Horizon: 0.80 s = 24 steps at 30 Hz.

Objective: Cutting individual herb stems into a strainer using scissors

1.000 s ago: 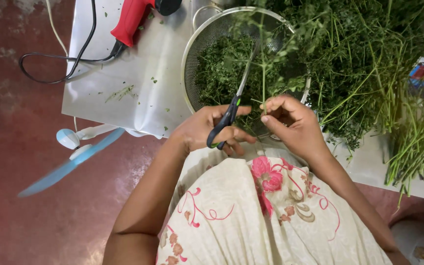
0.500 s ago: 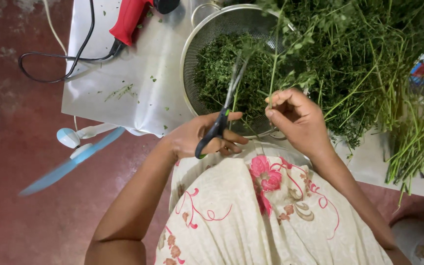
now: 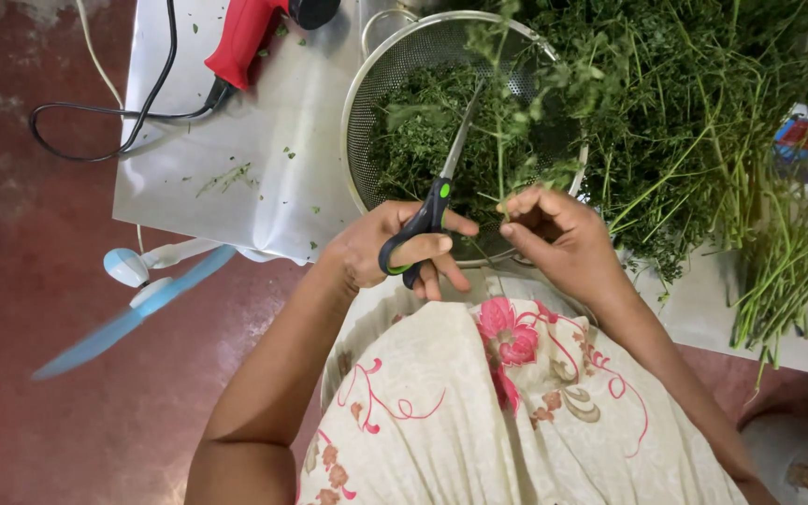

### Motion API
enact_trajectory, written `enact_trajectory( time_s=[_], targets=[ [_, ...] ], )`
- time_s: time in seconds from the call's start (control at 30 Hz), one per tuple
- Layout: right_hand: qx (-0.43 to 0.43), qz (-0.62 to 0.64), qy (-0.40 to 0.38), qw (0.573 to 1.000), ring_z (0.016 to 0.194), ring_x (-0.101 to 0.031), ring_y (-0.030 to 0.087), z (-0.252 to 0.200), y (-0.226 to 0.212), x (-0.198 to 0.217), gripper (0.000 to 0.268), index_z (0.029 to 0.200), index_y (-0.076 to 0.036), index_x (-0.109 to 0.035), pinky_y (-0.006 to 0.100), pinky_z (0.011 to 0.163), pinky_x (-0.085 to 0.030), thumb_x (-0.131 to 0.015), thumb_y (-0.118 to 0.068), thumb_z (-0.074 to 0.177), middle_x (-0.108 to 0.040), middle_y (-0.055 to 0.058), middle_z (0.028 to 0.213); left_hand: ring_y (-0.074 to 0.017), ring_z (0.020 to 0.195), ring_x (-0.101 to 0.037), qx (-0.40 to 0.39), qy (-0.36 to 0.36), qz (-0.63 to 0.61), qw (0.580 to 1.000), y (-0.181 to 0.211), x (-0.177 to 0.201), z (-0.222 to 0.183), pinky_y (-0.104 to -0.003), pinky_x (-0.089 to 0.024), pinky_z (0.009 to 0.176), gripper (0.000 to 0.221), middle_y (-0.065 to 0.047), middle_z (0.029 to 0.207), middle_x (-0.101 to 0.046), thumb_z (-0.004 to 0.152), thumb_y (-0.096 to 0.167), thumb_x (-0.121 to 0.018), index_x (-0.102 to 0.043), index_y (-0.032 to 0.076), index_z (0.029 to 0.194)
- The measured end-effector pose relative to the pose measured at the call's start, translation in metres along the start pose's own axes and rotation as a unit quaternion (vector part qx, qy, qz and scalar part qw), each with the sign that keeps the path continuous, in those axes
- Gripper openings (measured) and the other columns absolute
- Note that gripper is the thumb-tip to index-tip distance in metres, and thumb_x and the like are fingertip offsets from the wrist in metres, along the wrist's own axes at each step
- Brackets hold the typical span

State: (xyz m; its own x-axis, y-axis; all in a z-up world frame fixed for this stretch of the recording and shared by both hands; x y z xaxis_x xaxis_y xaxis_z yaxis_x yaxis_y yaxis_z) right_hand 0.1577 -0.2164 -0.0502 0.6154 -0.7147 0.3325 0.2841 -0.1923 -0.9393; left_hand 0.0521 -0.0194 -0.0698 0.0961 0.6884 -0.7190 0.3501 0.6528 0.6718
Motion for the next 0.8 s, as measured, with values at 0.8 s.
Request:
enact_trajectory(
  time_s=[0.8],
  targets=[
    [-0.023,-0.205,-0.081,0.975,0.099,-0.068,0.019,-0.026,-0.036,0.076,0.023,0.12,-0.007,-0.073,0.032,0.093,-0.052,-0.069,-0.003,0.098,-0.072,0.009,0.11,-0.033,0.089,-0.076,0.147,0.045,0.111,0.982,0.004,0.024,0.016,-0.04,-0.066,0.075,0.078,-0.034,0.12,-0.069,0.086,0.011,-0.066,-0.031,-0.005,0.154]
  ],
)
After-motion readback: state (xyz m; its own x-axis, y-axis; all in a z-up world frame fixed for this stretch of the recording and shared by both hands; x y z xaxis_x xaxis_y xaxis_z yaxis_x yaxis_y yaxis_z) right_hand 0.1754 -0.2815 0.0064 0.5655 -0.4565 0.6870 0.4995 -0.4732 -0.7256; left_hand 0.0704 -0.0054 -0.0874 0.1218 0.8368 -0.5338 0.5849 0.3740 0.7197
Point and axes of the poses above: each hand's wrist, its own z-axis towards the middle knuckle, its own x-axis out of the back of the hand, y = z × x, the point moved 4 cm from there along z, towards the middle knuckle
